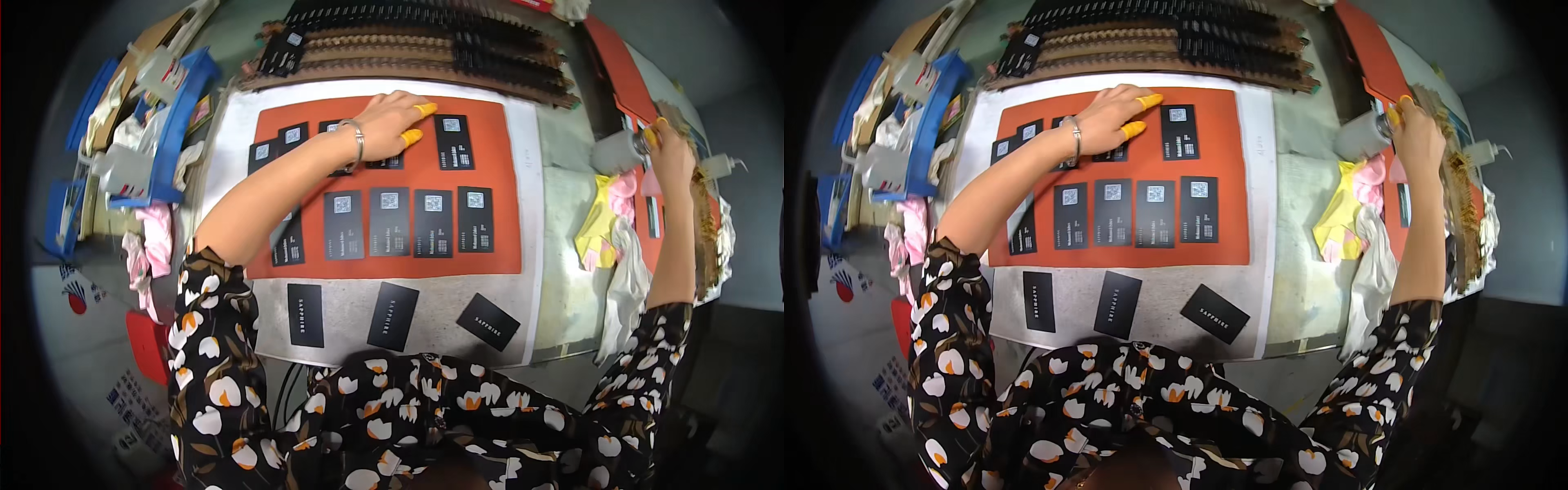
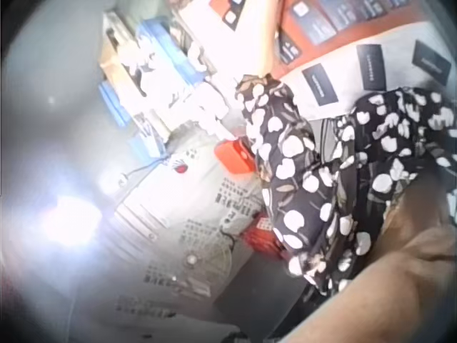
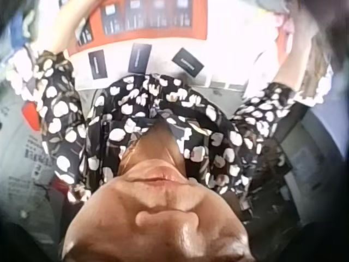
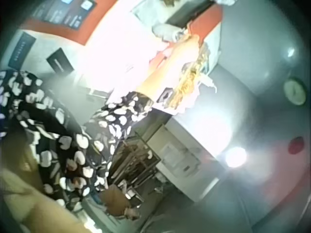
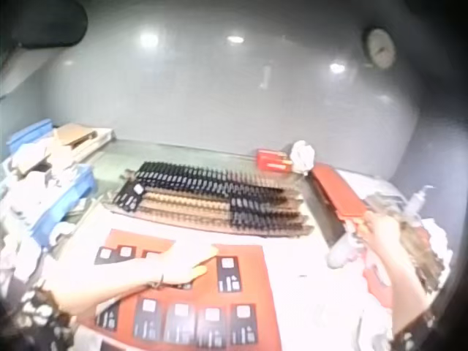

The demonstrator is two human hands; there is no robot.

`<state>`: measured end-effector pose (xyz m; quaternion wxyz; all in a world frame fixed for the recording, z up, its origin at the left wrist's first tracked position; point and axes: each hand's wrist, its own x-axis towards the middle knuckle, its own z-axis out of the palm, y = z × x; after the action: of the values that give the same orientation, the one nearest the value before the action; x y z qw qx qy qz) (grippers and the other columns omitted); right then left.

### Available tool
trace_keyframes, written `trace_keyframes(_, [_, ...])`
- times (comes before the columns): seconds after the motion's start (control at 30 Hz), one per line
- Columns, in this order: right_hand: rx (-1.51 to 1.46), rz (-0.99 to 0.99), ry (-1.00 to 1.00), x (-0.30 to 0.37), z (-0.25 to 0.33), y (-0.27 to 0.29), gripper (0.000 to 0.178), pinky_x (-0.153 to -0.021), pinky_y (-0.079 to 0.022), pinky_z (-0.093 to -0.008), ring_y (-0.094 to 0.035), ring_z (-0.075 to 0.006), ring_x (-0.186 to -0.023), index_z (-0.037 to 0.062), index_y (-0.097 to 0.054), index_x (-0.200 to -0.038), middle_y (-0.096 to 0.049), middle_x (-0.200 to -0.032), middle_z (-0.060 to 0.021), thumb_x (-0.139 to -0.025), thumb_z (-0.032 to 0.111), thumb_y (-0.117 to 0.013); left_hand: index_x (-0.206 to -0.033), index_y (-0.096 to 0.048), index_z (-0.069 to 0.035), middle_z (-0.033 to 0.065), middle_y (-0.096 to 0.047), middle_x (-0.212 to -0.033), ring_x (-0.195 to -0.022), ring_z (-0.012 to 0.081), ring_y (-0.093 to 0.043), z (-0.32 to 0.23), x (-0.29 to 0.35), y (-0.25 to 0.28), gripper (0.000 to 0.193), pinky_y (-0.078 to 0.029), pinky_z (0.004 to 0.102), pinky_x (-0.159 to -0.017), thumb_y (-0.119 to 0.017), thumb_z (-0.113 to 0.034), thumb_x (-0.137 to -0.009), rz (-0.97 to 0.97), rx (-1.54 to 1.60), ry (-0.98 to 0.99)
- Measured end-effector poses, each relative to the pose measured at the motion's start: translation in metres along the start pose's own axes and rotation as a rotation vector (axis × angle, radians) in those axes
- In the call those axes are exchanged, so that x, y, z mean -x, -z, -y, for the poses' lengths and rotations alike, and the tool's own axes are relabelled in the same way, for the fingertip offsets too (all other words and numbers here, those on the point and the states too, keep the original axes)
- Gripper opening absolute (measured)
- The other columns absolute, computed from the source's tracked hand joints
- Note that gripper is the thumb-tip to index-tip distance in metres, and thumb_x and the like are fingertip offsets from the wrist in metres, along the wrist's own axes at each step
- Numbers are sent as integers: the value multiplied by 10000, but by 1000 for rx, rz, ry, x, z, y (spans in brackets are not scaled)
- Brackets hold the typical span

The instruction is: The person wipes the surface of small black cards with a white cloth. They handle the cards one at a time, wiping each individually and then placing them back on the table. The person occasionally applies liquid from a bottle to the cloth before continuing the wiping process.

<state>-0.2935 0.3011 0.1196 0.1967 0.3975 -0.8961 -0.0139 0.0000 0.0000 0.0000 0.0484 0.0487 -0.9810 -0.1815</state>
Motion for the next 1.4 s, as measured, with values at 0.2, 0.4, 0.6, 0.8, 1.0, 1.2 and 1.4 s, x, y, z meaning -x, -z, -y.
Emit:
trace_keyframes(0.2, [-800, 247, 208, 45, 149, -26, 208, -643, -464, -338, -616, -291, -715, 56, -599, -867, -623, -782, -132, -791, 247, -626, -1227, -492, -47, 55, -439, -1259, -1182, 233, -360, -2, -2, -3, 399, -274, 370, -998, -520, -211, -864, -11, -136, -26])
trace_keyframes(0.4, [-786, 174, 517, 49, 225, -67, 125, -602, -465, -421, -582, -339, -670, 72, -609, -826, -607, -746, -132, -778, 187, -596, -1181, -543, -73, 39, -454, -1210, -1143, 215, -376, -3, -2, -5, 349, -293, 377, -967, -512, -221, -867, -46, -184, -23])
trace_keyframes(0.6, [-684, 123, 583, 38, 239, -72, 103, -560, -447, -452, -569, -350, -640, 70, -600, -789, -583, -681, -133, -763, 170, -592, -1141, -575, -74, 40, -446, -1210, -1127, 223, -379, 0, -3, -4, 309, -286, 383, -963, -509, -181, -858, -17, -159, -22])
trace_keyframes(0.8, [-646, 104, 660, 17, 239, -75, 62, -557, -444, -443, -572, -333, -674, 64, -582, -766, -579, -684, -121, -717, 98, -568, -1160, -567, -103, 23, -434, -1238, -1161, 218, -357, 2, -5, 2, 317, -263, 391, -979, -500, -144, -853, 40, -90, 35])
trace_keyframes(1.0, [-668, 127, 803, 21, 228, -78, 108, -562, -443, -404, -565, -312, -654, 57, -604, -802, -577, -709, -118, -770, 159, -613, -1157, -575, -134, 16, -420, -1264, -1163, 209, -357, 9, -8, 3, 319, -261, 386, -981, -500, -124, -848, 71, -79, 31])
trace_keyframes(1.2, [-689, 208, 858, 32, 216, -78, 108, -576, -448, -444, -575, -331, -675, 64, -577, -789, -569, -693, -119, -694, 43, -533, -1154, -574, -121, 14, -429, -1255, -1154, 218, -362, 8, -4, 0, 322, -258, 380, -985, -492, -106, -843, 48, -62, 12])
trace_keyframes(1.4, [-657, 98, 877, 21, 212, -83, 69, -568, -454, -410, -571, -306, -688, 60, -584, -796, -562, -693, -106, -746, 109, -585, -1148, -593, -150, -3, -433, -1250, -1130, 196, -370, 11, -4, -1, 320, -260, 386, -974, -492, -136, -845, 31, -80, 2])
